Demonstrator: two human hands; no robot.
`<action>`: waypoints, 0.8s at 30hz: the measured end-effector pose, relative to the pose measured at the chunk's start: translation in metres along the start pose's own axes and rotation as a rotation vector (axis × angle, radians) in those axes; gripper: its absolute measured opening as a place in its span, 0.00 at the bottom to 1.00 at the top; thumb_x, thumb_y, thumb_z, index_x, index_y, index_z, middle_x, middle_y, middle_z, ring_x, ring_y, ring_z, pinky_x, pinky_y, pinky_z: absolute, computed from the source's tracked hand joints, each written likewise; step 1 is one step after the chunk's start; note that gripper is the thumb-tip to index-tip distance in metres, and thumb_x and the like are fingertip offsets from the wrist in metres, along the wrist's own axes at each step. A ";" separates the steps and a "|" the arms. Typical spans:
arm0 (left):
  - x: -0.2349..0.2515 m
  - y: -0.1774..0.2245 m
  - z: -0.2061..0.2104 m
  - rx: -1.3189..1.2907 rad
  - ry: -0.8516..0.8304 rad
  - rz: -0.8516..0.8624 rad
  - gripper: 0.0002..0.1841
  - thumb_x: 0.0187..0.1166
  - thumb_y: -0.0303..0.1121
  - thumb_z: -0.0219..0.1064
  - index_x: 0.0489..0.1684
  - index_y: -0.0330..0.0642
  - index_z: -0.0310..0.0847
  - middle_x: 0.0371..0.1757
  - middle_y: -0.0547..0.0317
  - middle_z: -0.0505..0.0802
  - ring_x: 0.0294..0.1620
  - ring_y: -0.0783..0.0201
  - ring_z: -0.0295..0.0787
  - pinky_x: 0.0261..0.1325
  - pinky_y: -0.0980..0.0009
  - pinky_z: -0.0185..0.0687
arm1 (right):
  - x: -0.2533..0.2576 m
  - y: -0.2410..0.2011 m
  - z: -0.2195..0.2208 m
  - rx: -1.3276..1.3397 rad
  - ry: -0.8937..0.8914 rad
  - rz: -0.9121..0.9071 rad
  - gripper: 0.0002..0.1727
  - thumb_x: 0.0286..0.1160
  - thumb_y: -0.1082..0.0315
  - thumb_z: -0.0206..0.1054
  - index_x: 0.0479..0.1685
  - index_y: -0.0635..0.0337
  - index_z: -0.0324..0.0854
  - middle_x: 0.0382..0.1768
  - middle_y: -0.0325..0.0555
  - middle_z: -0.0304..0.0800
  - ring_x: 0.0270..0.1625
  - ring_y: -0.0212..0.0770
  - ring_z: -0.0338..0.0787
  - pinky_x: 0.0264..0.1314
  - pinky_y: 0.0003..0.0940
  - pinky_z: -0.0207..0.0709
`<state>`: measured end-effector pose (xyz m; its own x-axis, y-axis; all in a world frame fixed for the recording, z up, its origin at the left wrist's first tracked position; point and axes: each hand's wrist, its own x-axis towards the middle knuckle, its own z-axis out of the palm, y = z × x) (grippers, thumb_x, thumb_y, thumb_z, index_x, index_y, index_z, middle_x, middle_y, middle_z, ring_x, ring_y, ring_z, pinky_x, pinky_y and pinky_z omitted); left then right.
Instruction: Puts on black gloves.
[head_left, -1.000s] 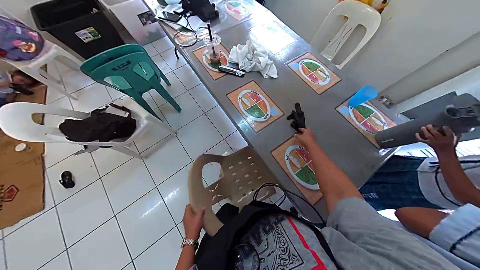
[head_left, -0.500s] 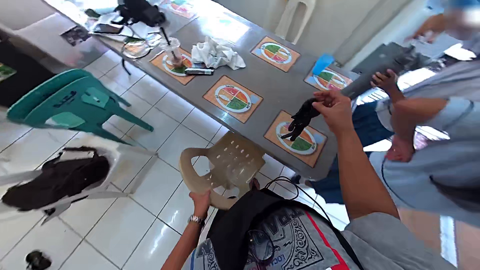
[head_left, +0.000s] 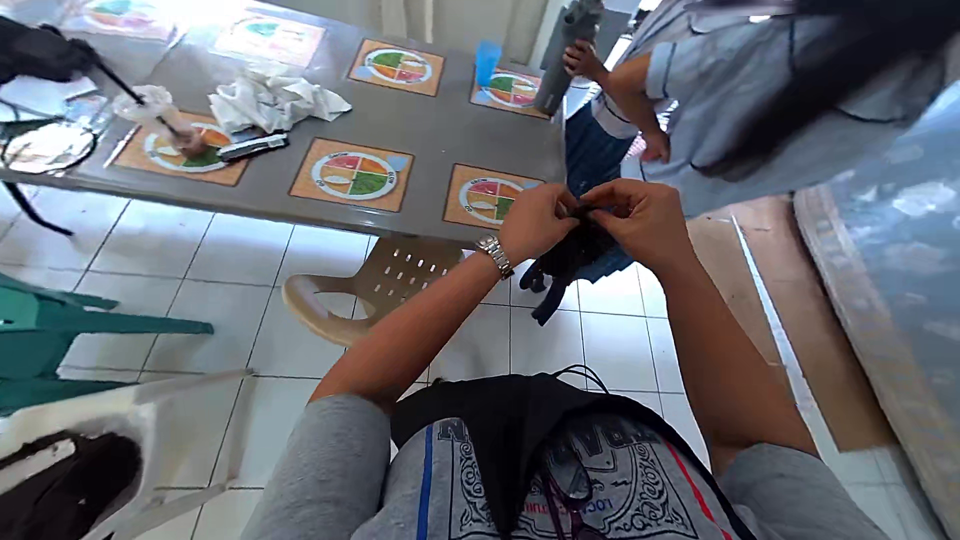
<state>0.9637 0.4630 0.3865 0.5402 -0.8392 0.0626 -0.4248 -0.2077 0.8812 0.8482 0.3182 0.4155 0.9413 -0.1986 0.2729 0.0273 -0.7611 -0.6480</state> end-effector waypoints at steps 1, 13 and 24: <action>0.004 0.006 0.009 0.025 -0.049 -0.006 0.13 0.78 0.29 0.72 0.55 0.30 0.86 0.41 0.44 0.94 0.42 0.53 0.91 0.55 0.53 0.84 | -0.013 0.004 -0.010 -0.024 0.034 0.036 0.10 0.76 0.78 0.68 0.52 0.69 0.87 0.44 0.56 0.95 0.34 0.39 0.90 0.41 0.37 0.85; 0.056 0.095 0.200 -0.188 -0.463 -0.155 0.06 0.83 0.26 0.65 0.47 0.30 0.82 0.35 0.58 0.86 0.30 0.73 0.78 0.39 0.75 0.76 | -0.201 0.114 -0.111 -0.353 0.208 0.329 0.12 0.77 0.82 0.62 0.47 0.68 0.92 0.49 0.66 0.93 0.54 0.66 0.92 0.59 0.66 0.81; 0.092 0.201 0.410 0.467 -0.710 0.320 0.15 0.81 0.22 0.57 0.52 0.36 0.92 0.56 0.38 0.92 0.63 0.43 0.87 0.68 0.42 0.77 | -0.342 0.182 -0.246 -0.547 -0.054 0.765 0.15 0.71 0.84 0.65 0.51 0.63 0.93 0.60 0.67 0.86 0.59 0.71 0.87 0.54 0.73 0.78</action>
<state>0.6299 0.1384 0.3769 -0.1636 -0.9721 -0.1680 -0.8123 0.0361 0.5821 0.4487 0.0951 0.3793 0.6532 -0.7458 -0.1305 -0.7534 -0.6231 -0.2102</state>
